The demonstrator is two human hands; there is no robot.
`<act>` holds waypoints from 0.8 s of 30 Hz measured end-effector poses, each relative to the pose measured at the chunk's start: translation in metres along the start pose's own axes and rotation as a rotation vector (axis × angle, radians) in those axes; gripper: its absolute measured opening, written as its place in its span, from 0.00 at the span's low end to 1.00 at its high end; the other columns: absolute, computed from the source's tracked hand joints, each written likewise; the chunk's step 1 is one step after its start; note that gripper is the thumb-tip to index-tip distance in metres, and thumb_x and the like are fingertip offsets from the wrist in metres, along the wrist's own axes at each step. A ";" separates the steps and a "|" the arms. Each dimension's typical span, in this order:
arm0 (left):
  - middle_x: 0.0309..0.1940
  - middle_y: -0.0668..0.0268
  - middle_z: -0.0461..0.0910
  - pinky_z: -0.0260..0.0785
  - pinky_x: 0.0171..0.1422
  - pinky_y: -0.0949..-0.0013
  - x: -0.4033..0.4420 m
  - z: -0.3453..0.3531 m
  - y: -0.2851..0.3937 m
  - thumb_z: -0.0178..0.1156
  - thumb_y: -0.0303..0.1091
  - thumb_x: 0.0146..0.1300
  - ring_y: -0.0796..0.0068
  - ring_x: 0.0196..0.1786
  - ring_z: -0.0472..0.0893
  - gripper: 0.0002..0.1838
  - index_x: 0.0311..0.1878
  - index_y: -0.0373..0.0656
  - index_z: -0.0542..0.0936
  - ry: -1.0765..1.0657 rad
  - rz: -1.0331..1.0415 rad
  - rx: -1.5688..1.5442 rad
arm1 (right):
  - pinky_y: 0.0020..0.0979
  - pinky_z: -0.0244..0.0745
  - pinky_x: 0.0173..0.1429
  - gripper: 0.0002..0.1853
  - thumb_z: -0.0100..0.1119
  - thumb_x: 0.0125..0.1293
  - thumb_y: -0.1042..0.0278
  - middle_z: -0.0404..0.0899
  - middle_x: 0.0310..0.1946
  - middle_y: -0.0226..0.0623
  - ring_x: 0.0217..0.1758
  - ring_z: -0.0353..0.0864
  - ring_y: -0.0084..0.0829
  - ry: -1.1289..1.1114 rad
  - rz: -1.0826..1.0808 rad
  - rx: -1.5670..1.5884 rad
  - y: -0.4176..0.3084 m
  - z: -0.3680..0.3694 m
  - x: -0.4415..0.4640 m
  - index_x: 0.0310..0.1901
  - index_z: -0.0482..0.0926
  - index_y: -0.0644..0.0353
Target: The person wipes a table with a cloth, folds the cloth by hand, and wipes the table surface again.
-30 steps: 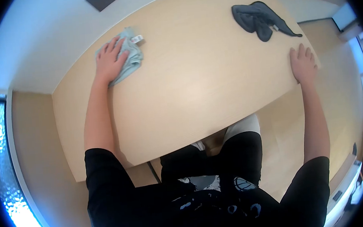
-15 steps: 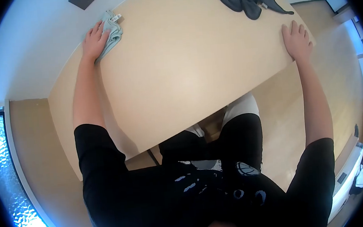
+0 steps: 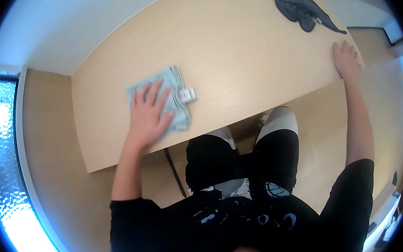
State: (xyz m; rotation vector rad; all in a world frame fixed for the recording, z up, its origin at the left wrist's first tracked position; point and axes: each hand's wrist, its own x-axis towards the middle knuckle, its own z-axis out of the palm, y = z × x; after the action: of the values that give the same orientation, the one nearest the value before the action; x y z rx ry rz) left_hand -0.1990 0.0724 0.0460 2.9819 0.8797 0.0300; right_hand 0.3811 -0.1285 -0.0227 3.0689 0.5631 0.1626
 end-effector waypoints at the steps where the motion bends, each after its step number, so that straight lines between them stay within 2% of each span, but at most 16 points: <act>1: 0.78 0.61 0.61 0.43 0.79 0.35 -0.022 -0.002 0.017 0.58 0.51 0.63 0.47 0.75 0.60 0.34 0.73 0.51 0.71 -0.017 -0.014 -0.008 | 0.64 0.46 0.79 0.41 0.38 0.71 0.29 0.53 0.81 0.42 0.84 0.50 0.46 0.006 -0.007 -0.002 0.010 0.013 -0.001 0.79 0.59 0.43; 4: 0.77 0.60 0.62 0.43 0.79 0.34 -0.074 0.002 0.051 0.59 0.51 0.62 0.46 0.74 0.60 0.33 0.71 0.52 0.73 -0.040 -0.069 -0.018 | 0.64 0.46 0.79 0.41 0.36 0.71 0.29 0.52 0.81 0.41 0.84 0.49 0.46 0.014 -0.027 -0.007 0.029 0.045 0.000 0.79 0.58 0.42; 7: 0.76 0.60 0.64 0.44 0.78 0.35 -0.090 0.012 0.068 0.60 0.49 0.62 0.47 0.73 0.62 0.32 0.70 0.52 0.74 -0.044 -0.100 -0.017 | 0.63 0.45 0.80 0.40 0.35 0.72 0.29 0.51 0.82 0.40 0.84 0.49 0.45 -0.017 -0.014 -0.011 0.044 0.055 -0.005 0.80 0.57 0.41; 14: 0.75 0.61 0.64 0.46 0.78 0.36 -0.069 0.012 0.033 0.59 0.47 0.62 0.49 0.74 0.62 0.31 0.70 0.54 0.75 -0.030 -0.078 -0.030 | 0.62 0.45 0.80 0.40 0.34 0.73 0.29 0.51 0.82 0.40 0.85 0.48 0.44 0.004 0.011 -0.001 0.046 0.062 -0.010 0.80 0.57 0.41; 20: 0.76 0.64 0.64 0.43 0.80 0.40 0.101 -0.238 0.067 0.56 0.48 0.66 0.53 0.76 0.60 0.31 0.72 0.56 0.73 0.061 -0.103 0.018 | 0.63 0.45 0.79 0.39 0.34 0.74 0.30 0.51 0.82 0.41 0.84 0.48 0.45 0.008 -0.020 0.012 0.104 -0.194 0.140 0.80 0.56 0.42; 24: 0.77 0.66 0.64 0.44 0.80 0.43 0.224 -0.319 0.071 0.53 0.51 0.70 0.53 0.77 0.60 0.30 0.74 0.57 0.71 0.149 -0.152 0.065 | 0.63 0.45 0.79 0.39 0.34 0.74 0.30 0.51 0.82 0.40 0.84 0.49 0.44 0.044 -0.064 0.017 0.120 -0.278 0.254 0.80 0.56 0.42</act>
State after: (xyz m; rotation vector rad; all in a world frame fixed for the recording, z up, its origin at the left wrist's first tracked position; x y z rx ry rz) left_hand 0.0187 0.1425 0.3696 2.9932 1.1422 0.2272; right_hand 0.6305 -0.1509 0.2829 3.0656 0.6680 0.2263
